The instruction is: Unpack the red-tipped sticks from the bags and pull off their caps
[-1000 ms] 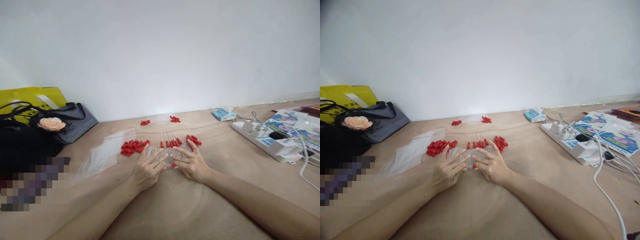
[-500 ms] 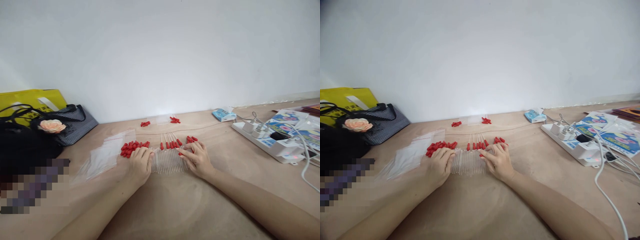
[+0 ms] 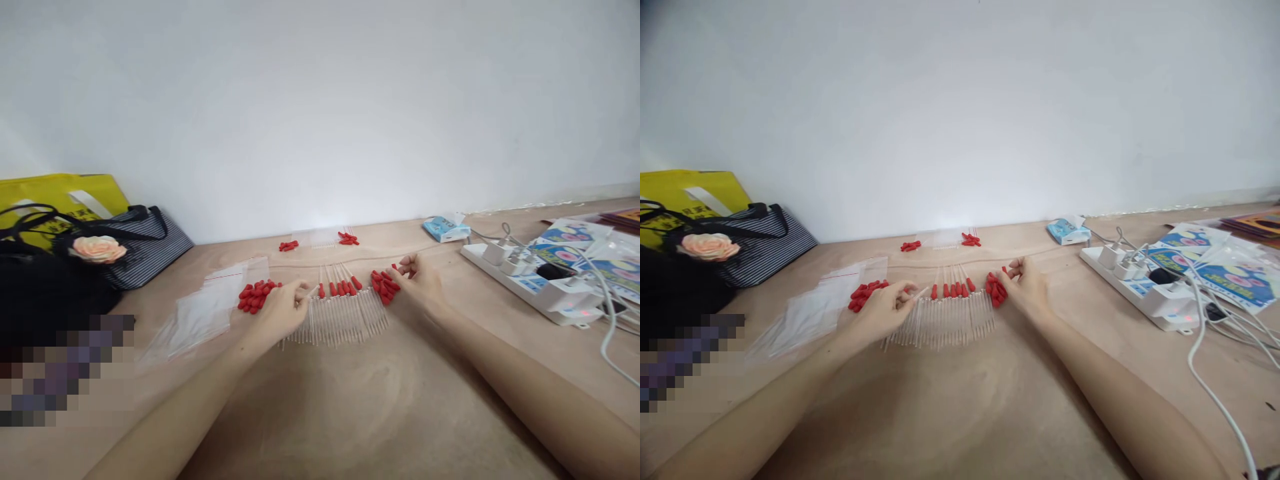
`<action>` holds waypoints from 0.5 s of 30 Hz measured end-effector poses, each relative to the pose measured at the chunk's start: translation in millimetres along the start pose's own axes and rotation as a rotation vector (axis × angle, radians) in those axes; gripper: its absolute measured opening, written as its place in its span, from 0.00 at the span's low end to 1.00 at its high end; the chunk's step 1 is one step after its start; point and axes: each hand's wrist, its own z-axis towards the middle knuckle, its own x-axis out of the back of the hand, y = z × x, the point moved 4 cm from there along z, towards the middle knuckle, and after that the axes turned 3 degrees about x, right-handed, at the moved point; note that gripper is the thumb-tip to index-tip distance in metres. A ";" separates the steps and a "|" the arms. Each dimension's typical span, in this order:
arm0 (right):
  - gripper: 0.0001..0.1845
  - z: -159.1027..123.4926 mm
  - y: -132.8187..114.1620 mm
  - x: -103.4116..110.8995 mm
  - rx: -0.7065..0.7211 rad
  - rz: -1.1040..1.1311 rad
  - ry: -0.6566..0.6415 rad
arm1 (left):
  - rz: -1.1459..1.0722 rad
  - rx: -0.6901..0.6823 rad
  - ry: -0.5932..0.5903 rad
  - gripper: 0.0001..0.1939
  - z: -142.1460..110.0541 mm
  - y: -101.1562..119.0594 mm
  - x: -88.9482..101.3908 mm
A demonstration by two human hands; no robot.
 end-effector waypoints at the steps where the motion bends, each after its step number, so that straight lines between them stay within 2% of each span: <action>1: 0.18 3.3 5.7 -0.3 -0.040 0.009 -0.012 | 0.070 -0.040 -0.002 0.08 -0.7 7.1 -1.7; 4: 0.18 9.0 15.5 -3.1 -0.074 -0.005 -0.060 | 0.231 -0.116 -0.024 0.10 -3.3 24.9 -10.0; 7: 0.19 9.4 17.0 -7.8 -0.059 -0.051 -0.114 | 0.334 -0.126 -0.067 0.14 -4.1 34.2 -18.9; 11: 0.19 6.8 10.3 -12.7 0.012 -0.134 -0.177 | 0.467 -0.099 -0.079 0.15 -3.3 36.3 -26.1; 15: 0.19 4.8 2.1 -13.6 0.098 -0.218 -0.220 | 0.498 -0.119 -0.055 0.13 -3.9 36.5 -30.2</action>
